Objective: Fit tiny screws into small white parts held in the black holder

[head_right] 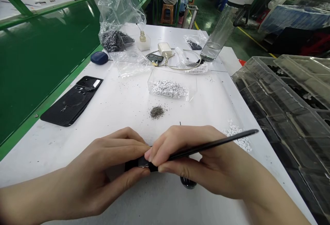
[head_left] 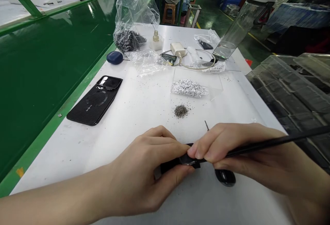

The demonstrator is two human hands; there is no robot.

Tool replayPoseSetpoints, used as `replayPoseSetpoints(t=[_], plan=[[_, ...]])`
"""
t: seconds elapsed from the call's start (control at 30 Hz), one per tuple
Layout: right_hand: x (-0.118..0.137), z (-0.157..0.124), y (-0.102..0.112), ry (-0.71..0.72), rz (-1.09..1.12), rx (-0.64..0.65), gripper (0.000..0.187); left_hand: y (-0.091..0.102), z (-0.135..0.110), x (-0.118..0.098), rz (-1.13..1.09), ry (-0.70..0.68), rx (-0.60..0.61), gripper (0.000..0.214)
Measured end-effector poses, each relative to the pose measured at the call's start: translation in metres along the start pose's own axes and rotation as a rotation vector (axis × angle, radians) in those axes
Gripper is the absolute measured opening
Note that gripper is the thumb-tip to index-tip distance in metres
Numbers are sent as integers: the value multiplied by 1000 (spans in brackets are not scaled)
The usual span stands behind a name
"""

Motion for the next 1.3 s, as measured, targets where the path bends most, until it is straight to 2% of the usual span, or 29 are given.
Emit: replayPoseSetpoints(t=[0.17,0.33,0.43,0.5,0.57,0.67,0.8,1.13,1.3], plan=[[3,-3,-1,11,-17,18,18,-3,0,0,14,12,20,19],[3,0,3,35,22,-37,6,0,-3,-1,6,25,15,18],[1,2,27,77,23,-282,3,7,-6,2,-3,35,-30,17],[-4,0,45,64,-111,-480,8,10,-7,4,2,38,-55,19],[-11,0,53,13,-263,-557,8,9,-6,6,12,41,-53,20],[-23,6,51,-60,-354,-519,1,8,-4,6,-1,20,-57,22],[-29,6,50,-110,-406,-488,5,8,-1,4,-31,0,-64,26],[-37,6,47,-144,-434,-464,6,4,-5,14,-100,61,-60,50],[-35,5,46,-115,-449,-467,7,1,-6,17,-91,44,-10,69]])
Point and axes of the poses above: each hand's wrist, its own z-axis towards the middle knuckle, its own y-axis out of the back of the hand, x = y × z, the point moved 10 cm from there along z, towards the middle knuckle
